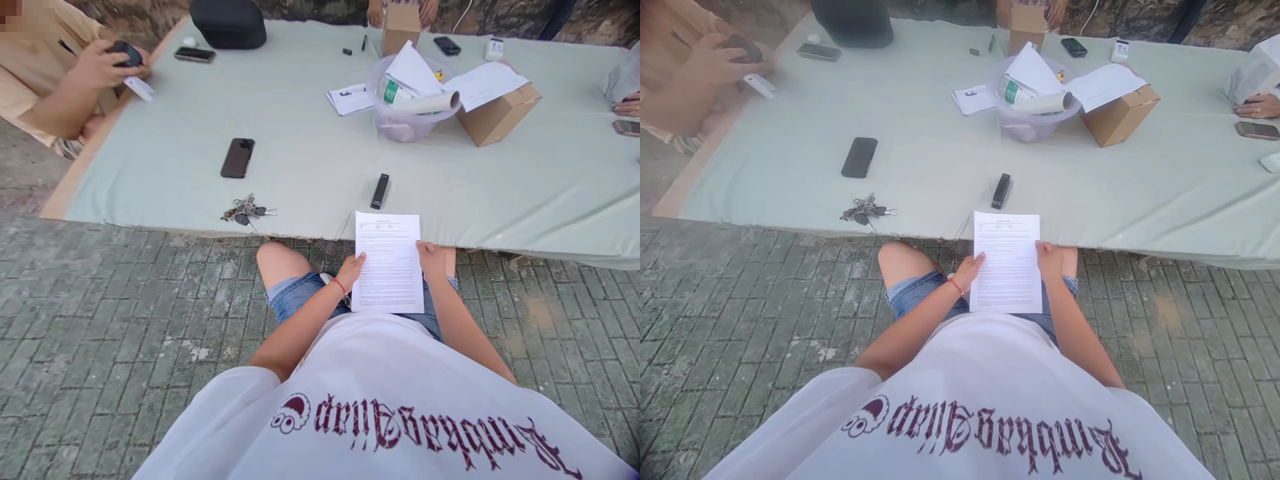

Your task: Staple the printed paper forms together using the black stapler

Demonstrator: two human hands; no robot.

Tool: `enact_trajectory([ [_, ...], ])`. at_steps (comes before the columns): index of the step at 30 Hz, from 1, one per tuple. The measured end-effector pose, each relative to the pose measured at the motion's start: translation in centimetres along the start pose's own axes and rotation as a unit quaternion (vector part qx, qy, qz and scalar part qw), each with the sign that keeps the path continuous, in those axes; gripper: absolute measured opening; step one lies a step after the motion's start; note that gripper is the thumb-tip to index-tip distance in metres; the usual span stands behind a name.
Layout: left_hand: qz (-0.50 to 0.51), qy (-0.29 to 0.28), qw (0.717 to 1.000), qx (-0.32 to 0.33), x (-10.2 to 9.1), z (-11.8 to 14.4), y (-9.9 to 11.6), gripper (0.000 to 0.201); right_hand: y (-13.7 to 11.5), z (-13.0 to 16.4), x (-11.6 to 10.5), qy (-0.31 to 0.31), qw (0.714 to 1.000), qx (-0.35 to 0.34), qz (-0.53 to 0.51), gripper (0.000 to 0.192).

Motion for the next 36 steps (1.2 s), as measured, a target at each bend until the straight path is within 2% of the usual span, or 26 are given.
enact_trajectory([
  [4,-0.006,0.0,1.0,-0.005,0.0,0.1,0.1,0.058,-0.3,0.5,-0.5,0.029,0.999,0.016,0.029,0.037],
  [10,0.003,-0.009,1.0,-0.004,0.1,0.3,0.3,0.064,-0.1,0.3,-0.4,0.02,1.0,0.004,0.023,0.037],
  [14,0.013,0.002,1.0,-0.009,-0.1,0.1,0.0,0.059,-0.1,0.2,-0.3,0.012,0.999,0.002,0.032,0.04],
  [18,0.06,0.01,0.996,-0.062,-0.6,-0.4,-0.9,0.054,-0.2,0.3,0.1,-0.004,0.999,0.004,0.054,0.049],
  [23,0.129,-0.052,0.981,-0.139,-0.7,-0.4,-1.6,0.055,-0.3,1.0,0.8,-0.05,0.999,0.016,0.007,0.056],
  [27,0.143,-0.09,0.976,-0.14,-0.4,0.3,-1.3,0.055,-0.5,1.6,0.8,-0.106,0.992,0.041,-0.059,0.055],
  [30,0.148,-0.1,0.975,-0.135,-0.2,0.4,-0.9,0.056,-0.8,1.7,0.4,-0.11,0.989,0.044,-0.086,0.052],
  [33,0.137,-0.061,0.983,-0.105,-0.5,-0.2,-0.2,0.055,-1.3,1.4,0.0,-0.103,0.992,0.016,-0.073,0.049],
  [36,0.073,0.039,0.997,0.003,-1.7,-1.0,1.4,0.043,-1.7,1.0,-0.4,-0.099,0.993,-0.014,-0.054,0.05],
])
Point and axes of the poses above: each hand's wrist, its own z-axis away from the middle knuckle, its own x-axis out of the palm, y = z × x, the point moved 4 cm from there along -z, towards the middle knuckle, and after that the axes turned 2 degrees about z, right-handed, at the moved point
